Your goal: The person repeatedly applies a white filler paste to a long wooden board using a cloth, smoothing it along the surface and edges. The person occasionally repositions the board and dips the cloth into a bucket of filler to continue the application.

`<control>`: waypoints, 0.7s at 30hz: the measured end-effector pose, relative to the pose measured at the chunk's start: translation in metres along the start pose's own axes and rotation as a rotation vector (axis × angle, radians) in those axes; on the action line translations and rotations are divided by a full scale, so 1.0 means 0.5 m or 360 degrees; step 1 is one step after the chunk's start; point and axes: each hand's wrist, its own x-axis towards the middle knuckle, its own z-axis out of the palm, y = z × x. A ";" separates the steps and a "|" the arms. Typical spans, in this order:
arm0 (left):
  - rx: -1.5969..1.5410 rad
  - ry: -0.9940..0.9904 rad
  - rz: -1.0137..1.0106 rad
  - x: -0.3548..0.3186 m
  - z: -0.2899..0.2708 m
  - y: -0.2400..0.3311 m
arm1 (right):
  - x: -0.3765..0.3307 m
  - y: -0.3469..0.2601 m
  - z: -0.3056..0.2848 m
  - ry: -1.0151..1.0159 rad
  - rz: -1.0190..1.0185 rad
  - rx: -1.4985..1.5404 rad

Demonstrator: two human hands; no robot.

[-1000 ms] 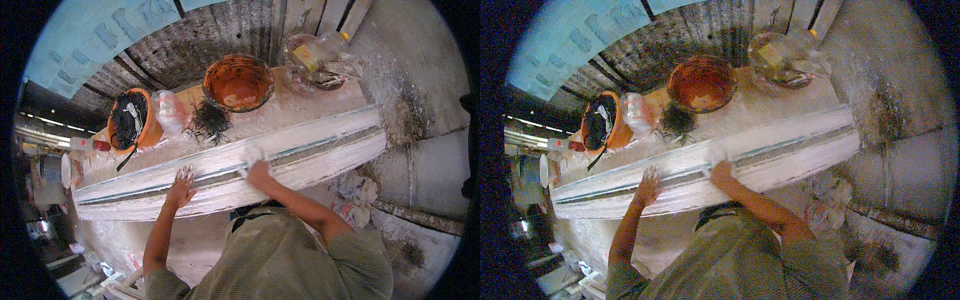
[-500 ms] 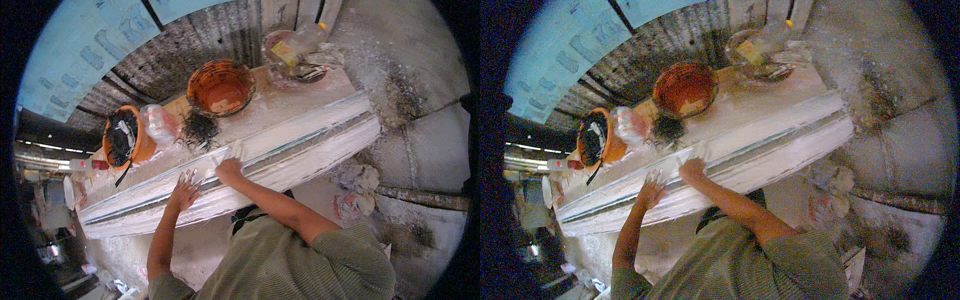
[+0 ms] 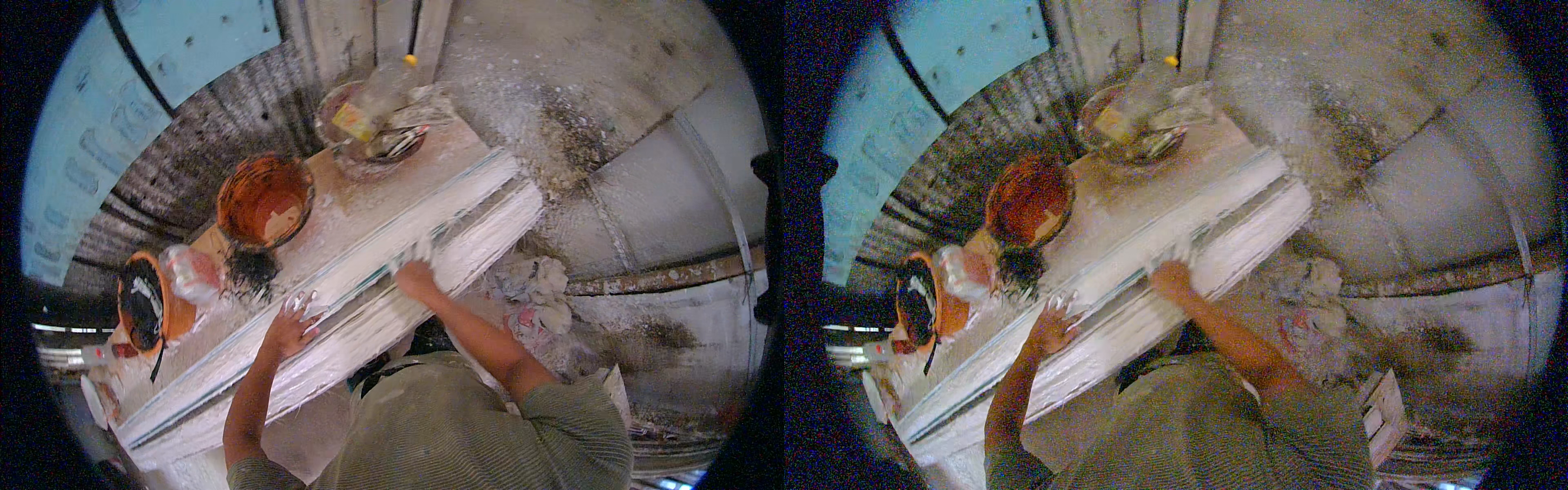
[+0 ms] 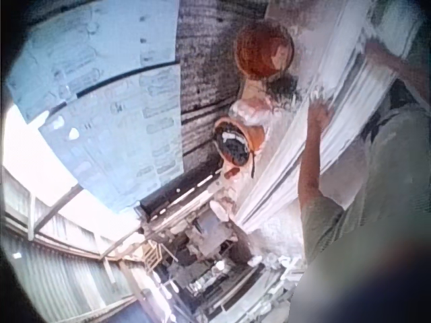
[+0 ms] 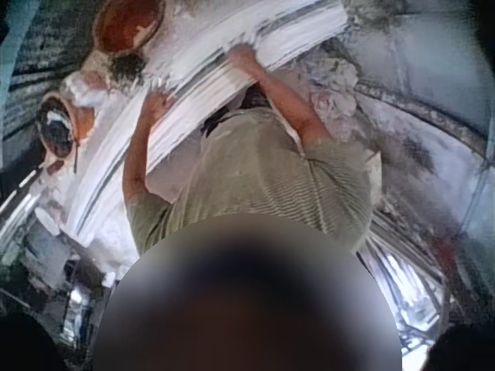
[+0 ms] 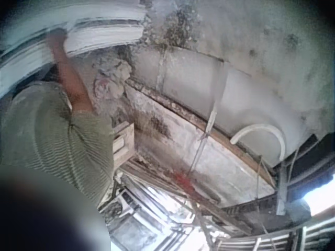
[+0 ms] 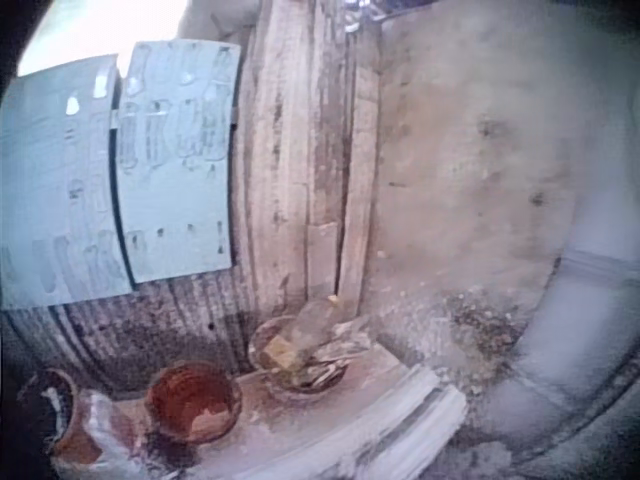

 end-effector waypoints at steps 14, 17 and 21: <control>0.0120 0.0270 0.0477 0.840 -0.063 0.295 | 0.217 0.621 -0.159 0.0231 0.0321 -0.0390; 0.0086 0.0355 0.0462 1.023 -0.072 0.371 | 0.259 0.825 -0.243 0.0538 0.0142 -0.0211; -0.0022 0.0608 0.0265 1.113 -0.069 0.400 | 0.275 0.928 -0.346 0.0546 0.0221 -0.0260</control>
